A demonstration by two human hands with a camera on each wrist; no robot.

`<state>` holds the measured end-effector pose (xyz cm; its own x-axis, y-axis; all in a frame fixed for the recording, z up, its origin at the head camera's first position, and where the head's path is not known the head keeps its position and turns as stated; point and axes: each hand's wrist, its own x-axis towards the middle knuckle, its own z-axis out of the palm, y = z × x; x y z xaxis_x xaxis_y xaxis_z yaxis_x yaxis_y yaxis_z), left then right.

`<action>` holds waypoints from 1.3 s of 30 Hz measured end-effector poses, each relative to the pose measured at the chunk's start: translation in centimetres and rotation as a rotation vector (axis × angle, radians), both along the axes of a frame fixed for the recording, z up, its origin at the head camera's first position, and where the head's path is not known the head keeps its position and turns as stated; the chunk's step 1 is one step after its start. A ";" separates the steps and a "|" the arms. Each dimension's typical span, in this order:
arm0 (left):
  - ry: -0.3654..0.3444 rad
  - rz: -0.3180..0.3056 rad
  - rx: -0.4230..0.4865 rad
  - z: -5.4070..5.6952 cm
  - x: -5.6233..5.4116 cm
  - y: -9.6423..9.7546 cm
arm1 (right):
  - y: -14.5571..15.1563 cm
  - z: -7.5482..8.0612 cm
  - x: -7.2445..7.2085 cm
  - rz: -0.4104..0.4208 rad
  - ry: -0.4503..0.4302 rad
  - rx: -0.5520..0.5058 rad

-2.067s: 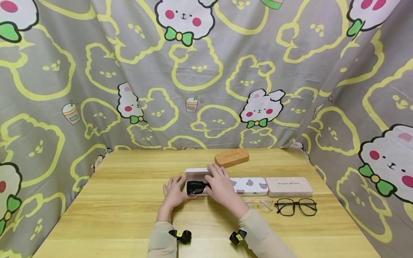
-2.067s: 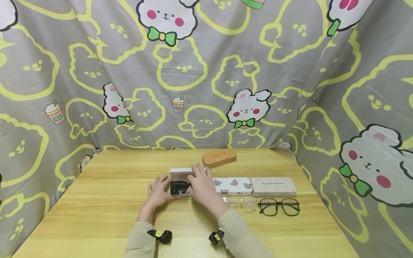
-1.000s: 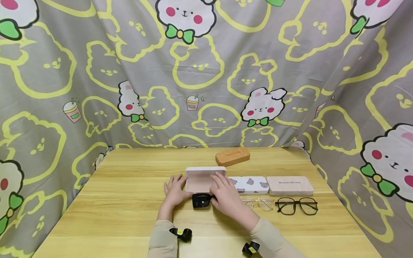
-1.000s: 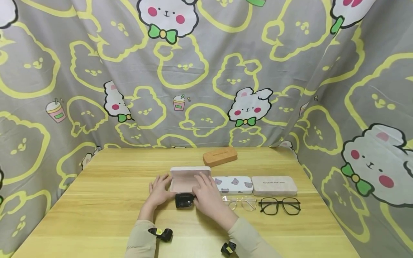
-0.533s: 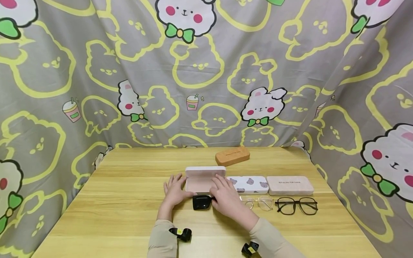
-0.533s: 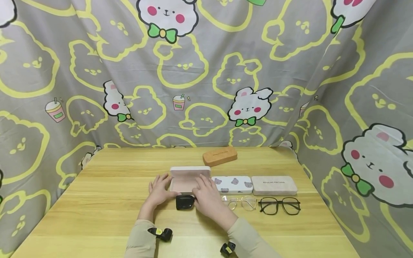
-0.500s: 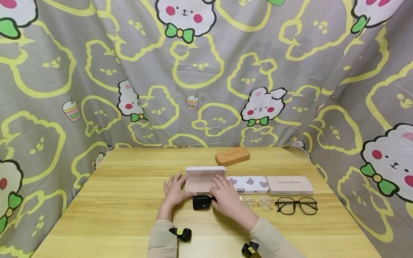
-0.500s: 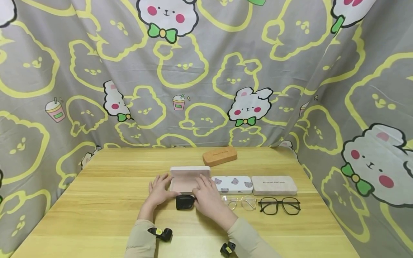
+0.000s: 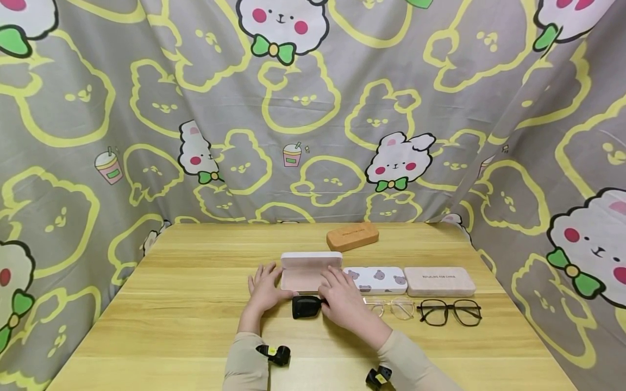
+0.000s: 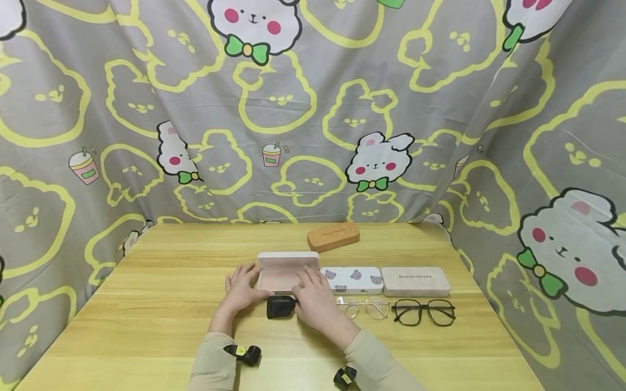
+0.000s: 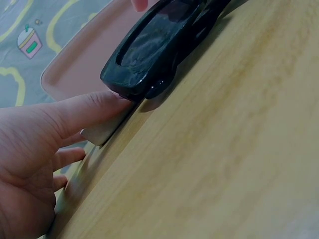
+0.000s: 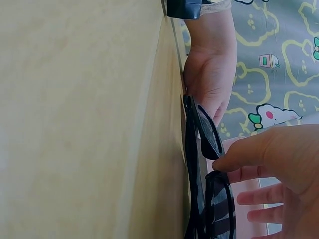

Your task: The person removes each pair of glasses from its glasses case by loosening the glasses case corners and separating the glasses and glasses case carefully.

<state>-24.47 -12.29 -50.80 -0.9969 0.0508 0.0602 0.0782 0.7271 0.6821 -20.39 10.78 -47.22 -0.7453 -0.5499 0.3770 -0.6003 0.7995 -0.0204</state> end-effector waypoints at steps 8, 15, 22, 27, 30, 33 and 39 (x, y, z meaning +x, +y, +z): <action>-0.004 0.005 0.012 0.1 0.0 0.0 | 0.0 0.3 0.1 -0.016 -0.029 -0.001; -0.003 0.008 0.010 0.0 0.1 0.0 | 0.0 0.3 0.2 -0.029 -0.075 -0.001; -0.002 0.010 0.002 -0.1 0.1 0.1 | 0.1 0.3 0.1 -0.030 -0.090 0.000; -0.002 0.009 0.002 -0.1 0.0 0.0 | 0.1 0.3 0.1 -0.029 -0.090 0.004; 0.001 0.009 0.002 -0.1 0.0 0.1 | 0.2 0.3 0.1 -0.027 -0.086 0.008; 0.001 0.009 0.006 0.0 0.1 0.1 | 0.2 0.3 0.1 -0.024 -0.080 0.008; 0.001 0.012 0.010 0.0 0.1 0.1 | 0.3 0.6 -0.1 -0.029 -0.081 -0.005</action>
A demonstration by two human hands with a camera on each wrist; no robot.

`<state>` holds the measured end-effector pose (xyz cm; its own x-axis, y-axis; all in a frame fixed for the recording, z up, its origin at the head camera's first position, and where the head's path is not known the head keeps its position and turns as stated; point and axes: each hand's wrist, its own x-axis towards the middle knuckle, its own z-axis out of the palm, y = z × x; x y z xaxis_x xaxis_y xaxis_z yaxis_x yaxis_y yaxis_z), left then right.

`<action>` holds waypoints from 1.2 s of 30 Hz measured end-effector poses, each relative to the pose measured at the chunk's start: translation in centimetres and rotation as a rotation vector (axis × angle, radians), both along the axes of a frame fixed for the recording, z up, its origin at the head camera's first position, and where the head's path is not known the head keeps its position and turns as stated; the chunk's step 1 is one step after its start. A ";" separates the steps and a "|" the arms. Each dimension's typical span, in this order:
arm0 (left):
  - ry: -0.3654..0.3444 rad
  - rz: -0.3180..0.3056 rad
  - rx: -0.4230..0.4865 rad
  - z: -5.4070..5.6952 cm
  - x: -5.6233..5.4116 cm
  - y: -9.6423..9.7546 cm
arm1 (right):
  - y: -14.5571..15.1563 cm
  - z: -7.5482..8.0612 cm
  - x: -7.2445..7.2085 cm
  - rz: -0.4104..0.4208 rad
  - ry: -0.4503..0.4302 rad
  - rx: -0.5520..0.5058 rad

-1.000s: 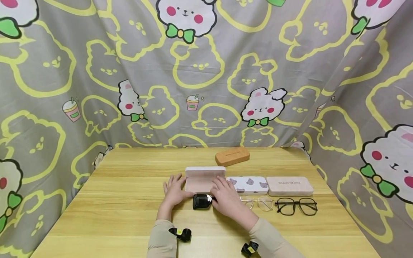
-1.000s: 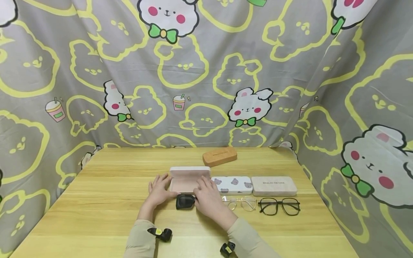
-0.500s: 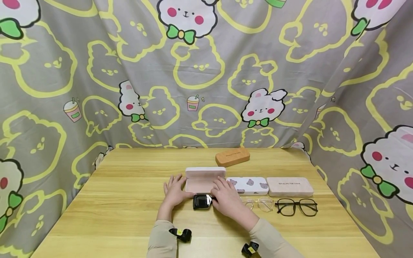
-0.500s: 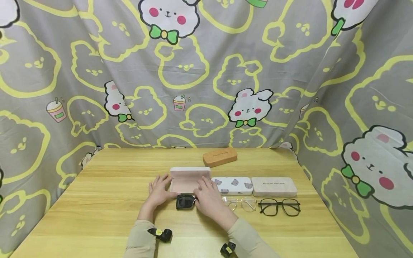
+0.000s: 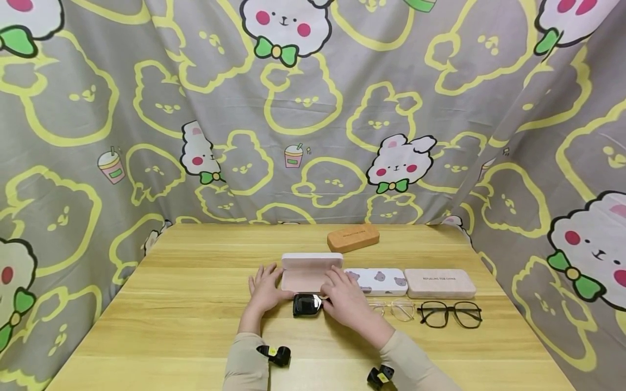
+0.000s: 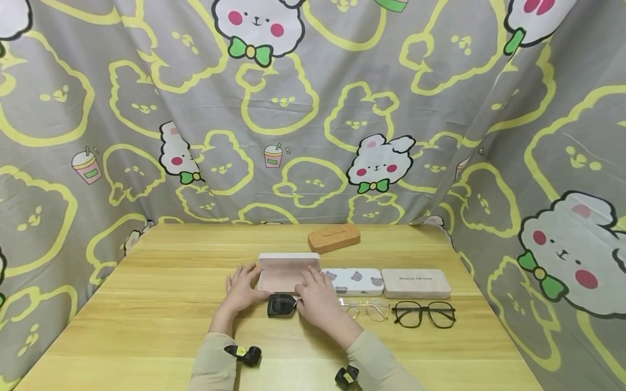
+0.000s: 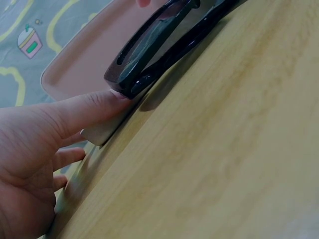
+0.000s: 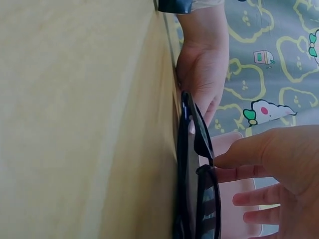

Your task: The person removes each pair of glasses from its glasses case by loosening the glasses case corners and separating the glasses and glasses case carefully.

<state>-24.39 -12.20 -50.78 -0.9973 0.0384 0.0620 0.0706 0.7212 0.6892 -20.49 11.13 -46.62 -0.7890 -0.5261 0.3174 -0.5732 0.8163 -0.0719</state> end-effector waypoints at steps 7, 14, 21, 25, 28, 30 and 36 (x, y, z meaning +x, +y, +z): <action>-0.012 0.002 0.018 0.0 0.0 0.1 | 0.5 1.0 -0.4 -0.004 0.023 -0.058; -0.013 0.001 0.024 0.0 0.0 0.1 | 1.0 2.6 -1.1 -0.003 0.069 -0.099; -0.019 0.007 0.035 -0.1 -0.1 0.0 | 1.3 3.5 -2.0 0.027 0.148 -0.158; -0.015 0.007 0.033 -0.1 -0.1 0.0 | 1.3 3.6 -2.8 0.043 0.186 -0.206; -0.009 0.007 0.027 0.0 -0.1 0.0 | 1.1 3.4 -3.4 0.033 0.180 -0.238; -0.015 0.007 0.022 0.0 0.0 0.0 | 0.9 3.3 -3.8 0.021 0.176 -0.258; -0.012 0.001 0.010 0.1 0.0 0.1 | 0.6 2.6 -5.3 -0.016 0.157 -0.307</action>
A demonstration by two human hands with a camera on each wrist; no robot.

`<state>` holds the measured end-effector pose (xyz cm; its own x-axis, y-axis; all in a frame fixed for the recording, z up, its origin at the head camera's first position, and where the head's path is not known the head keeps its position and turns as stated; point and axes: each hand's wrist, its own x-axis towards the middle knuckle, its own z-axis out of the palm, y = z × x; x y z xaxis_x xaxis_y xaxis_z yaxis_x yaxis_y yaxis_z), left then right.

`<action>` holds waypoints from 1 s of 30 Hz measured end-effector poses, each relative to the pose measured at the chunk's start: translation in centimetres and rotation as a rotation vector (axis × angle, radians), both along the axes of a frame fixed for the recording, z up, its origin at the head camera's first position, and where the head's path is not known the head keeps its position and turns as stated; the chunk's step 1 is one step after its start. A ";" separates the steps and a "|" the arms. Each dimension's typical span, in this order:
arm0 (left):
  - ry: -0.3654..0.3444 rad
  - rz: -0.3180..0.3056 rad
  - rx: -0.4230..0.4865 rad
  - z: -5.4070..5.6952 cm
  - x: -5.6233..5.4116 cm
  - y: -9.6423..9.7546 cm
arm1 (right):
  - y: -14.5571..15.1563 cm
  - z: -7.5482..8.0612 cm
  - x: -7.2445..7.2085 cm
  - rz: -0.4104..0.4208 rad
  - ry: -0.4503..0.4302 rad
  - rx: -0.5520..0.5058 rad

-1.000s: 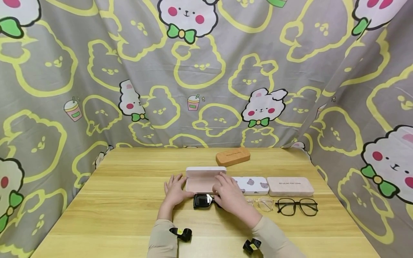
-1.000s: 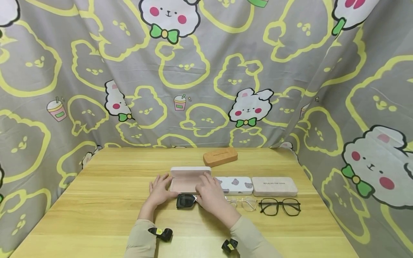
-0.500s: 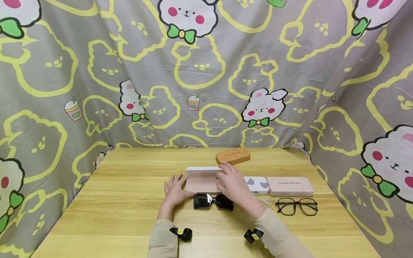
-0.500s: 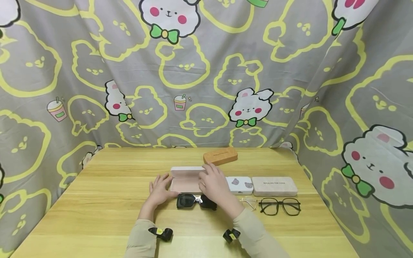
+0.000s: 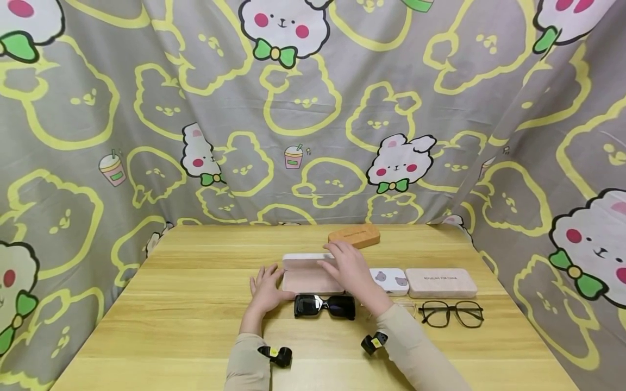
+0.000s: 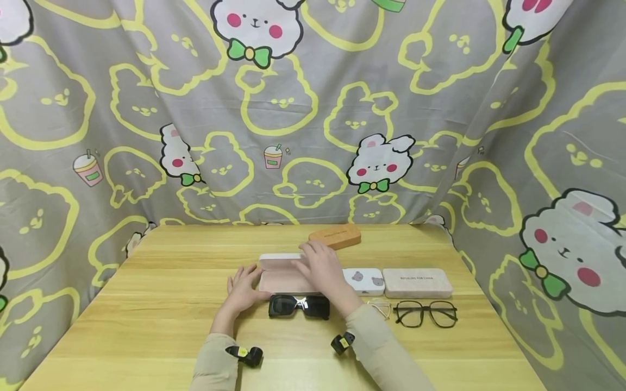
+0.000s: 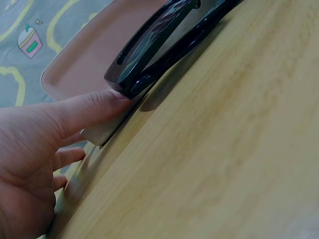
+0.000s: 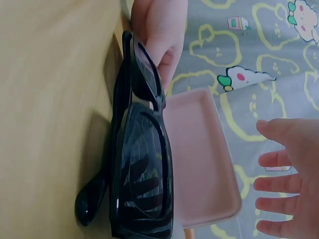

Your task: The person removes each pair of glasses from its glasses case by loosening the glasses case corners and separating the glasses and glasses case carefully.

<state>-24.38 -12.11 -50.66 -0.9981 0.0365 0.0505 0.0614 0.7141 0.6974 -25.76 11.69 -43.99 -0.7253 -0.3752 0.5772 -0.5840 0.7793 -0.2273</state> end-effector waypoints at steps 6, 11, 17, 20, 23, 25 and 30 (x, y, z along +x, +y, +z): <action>-0.003 -0.001 0.008 0.0 0.1 0.1 | -0.1 -0.5 -1.5 -0.026 -0.051 -0.001; 0.001 -0.001 0.006 -0.2 0.0 0.0 | -0.3 -0.6 -2.6 -0.059 -0.106 0.007; -0.008 0.003 0.000 -0.3 -0.2 -0.1 | -0.4 -0.2 -3.2 -0.082 -0.211 0.005; -0.007 0.006 0.001 -0.3 -0.2 0.0 | -0.4 -0.3 -3.5 -0.092 -0.251 0.011; -0.008 0.005 0.004 -0.3 -0.3 0.0 | -0.4 -0.4 -3.8 -0.097 -0.280 0.013; -0.012 0.006 0.005 -0.4 -0.4 0.0 | -0.4 -0.5 -3.8 -0.099 -0.306 0.010; -0.013 0.008 0.005 -0.4 -0.4 0.0 | -0.3 -0.7 -4.0 -0.101 -0.391 0.001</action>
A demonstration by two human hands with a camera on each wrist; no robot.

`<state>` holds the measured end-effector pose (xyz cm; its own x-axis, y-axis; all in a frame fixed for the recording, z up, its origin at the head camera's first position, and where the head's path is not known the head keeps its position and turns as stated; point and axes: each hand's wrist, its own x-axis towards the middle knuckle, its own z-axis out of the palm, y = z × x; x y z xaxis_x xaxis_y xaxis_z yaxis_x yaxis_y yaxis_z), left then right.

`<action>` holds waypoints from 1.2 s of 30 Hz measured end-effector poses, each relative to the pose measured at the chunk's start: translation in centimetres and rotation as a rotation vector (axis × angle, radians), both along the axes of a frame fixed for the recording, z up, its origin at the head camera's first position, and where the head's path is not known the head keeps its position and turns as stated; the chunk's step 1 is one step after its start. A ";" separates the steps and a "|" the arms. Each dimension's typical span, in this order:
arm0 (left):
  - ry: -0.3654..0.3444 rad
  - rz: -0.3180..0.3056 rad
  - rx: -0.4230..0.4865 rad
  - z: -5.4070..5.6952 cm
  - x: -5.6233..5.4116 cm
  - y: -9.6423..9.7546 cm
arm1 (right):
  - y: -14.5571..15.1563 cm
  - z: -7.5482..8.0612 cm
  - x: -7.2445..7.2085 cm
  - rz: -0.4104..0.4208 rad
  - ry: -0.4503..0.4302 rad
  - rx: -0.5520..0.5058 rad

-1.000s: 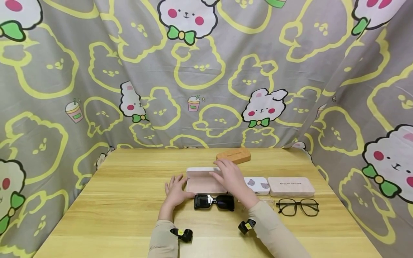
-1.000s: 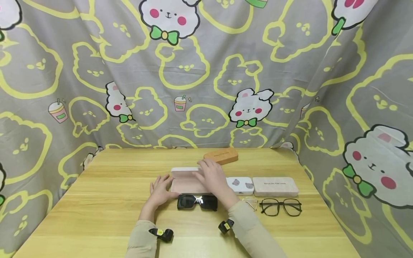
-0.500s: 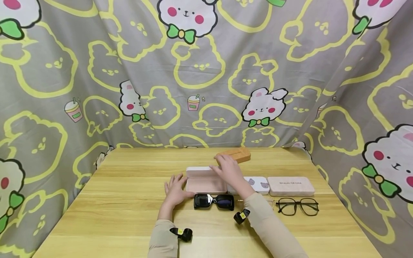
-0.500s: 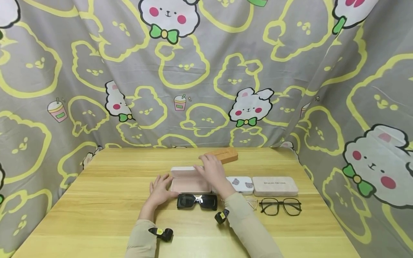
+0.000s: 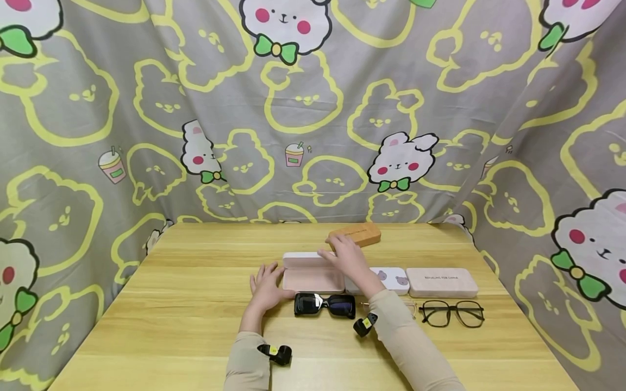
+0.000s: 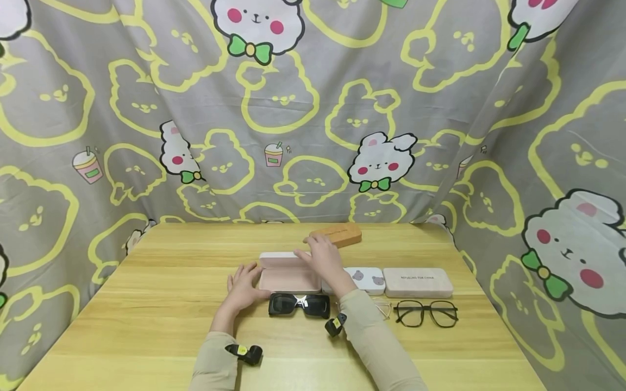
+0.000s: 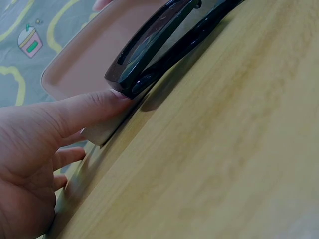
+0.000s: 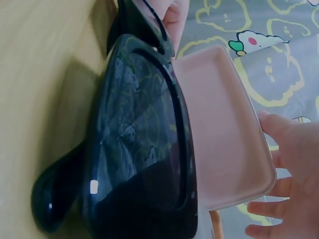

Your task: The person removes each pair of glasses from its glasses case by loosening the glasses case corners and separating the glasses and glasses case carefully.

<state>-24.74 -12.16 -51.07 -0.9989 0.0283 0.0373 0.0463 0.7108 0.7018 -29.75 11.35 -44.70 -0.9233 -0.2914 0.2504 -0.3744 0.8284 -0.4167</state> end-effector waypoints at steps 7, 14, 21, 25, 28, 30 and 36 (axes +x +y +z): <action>0.006 -0.006 0.009 0.2 0.2 0.1 | 0.1 -0.3 -0.4 0.049 -0.127 -0.058; 0.014 -0.025 0.000 0.1 0.1 -0.1 | 0.6 -0.6 -1.0 0.186 -0.259 -0.116; 0.018 -0.032 -0.005 0.0 0.2 -0.1 | 1.2 -0.1 -1.3 0.261 -0.385 -0.083; 0.022 -0.028 -0.007 0.0 0.3 -0.1 | 1.4 0.2 -1.4 0.300 -0.431 -0.075; 0.028 -0.031 -0.011 0.1 0.4 -0.1 | 1.5 0.5 -1.4 0.341 -0.441 -0.067; 0.029 -0.032 -0.012 0.2 0.4 0.0 | 1.6 0.6 -1.4 0.362 -0.445 -0.055; 0.030 -0.031 -0.007 0.3 0.5 0.0 | 1.8 0.5 -1.3 0.395 -0.428 -0.032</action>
